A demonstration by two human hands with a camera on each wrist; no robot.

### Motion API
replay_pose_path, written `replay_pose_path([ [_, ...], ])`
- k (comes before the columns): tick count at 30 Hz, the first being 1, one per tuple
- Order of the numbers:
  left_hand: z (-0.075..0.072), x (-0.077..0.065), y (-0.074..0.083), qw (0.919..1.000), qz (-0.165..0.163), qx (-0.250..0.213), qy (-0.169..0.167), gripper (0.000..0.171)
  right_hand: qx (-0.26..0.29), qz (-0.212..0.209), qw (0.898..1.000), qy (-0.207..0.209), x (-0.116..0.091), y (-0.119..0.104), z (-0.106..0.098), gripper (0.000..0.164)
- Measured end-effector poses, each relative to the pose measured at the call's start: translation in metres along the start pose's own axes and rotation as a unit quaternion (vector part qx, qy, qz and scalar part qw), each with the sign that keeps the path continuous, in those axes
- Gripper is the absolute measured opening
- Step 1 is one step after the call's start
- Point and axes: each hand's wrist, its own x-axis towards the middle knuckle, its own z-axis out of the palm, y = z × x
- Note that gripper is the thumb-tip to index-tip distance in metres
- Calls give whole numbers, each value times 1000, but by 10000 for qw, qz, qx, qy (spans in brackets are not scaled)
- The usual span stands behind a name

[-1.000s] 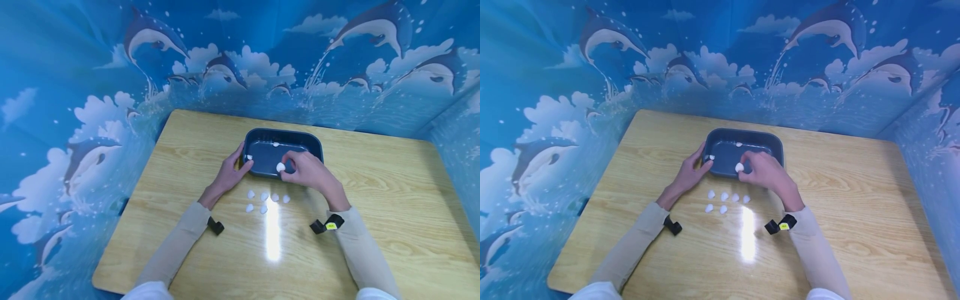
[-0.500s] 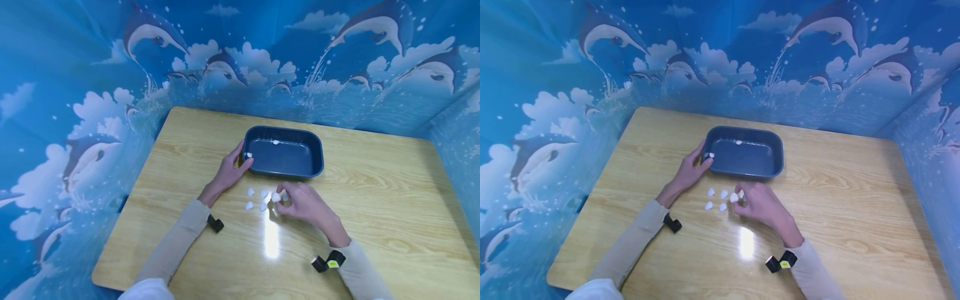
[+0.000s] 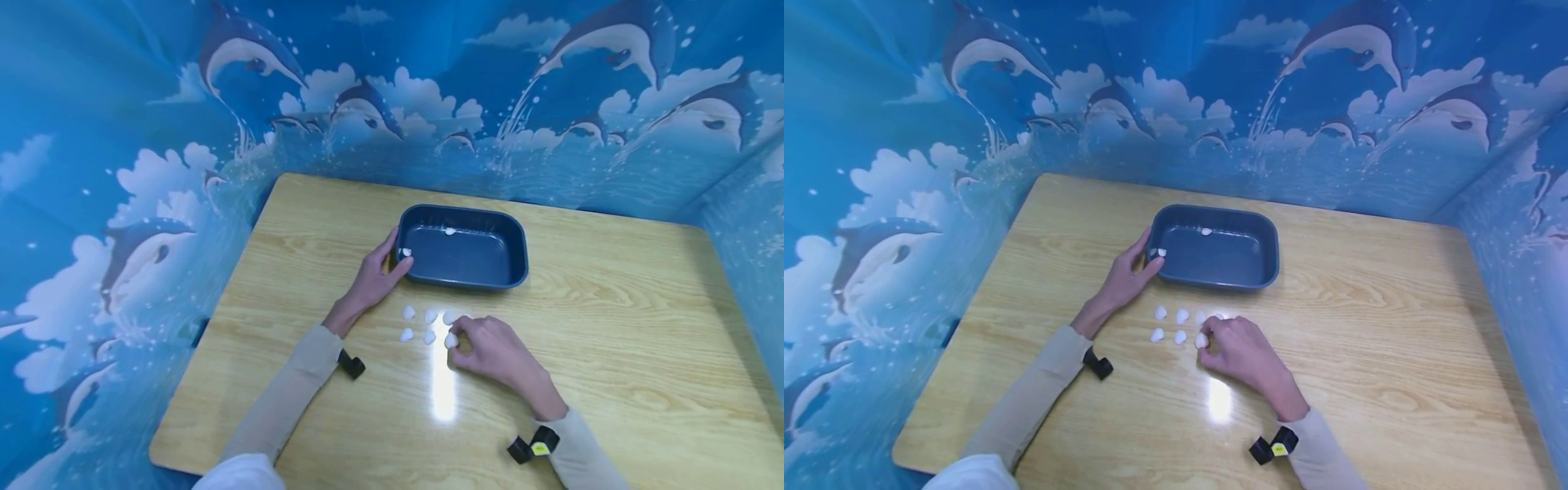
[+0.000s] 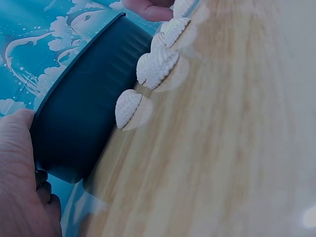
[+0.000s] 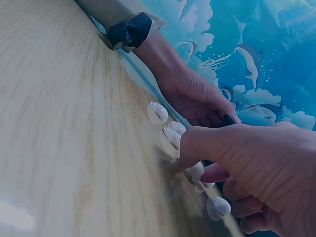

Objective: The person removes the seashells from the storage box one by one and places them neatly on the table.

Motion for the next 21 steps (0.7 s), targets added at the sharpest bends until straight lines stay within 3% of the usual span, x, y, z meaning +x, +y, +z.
replay_pose_path([
  [5,-1,0,3,10000,58,-31,9,79,33,29,9999,-113,1,1,-1,26],
  [10,-1,-1,3,10000,56,-38,-14,79,474,114,9987,-178,6,1,-15,23],
  [17,-1,-1,4,10000,63,-30,6,79,682,-152,9950,710,36,16,-49,17],
  [21,-1,-1,4,10000,-19,2,-3,80,513,139,9957,765,60,34,-62,19],
])
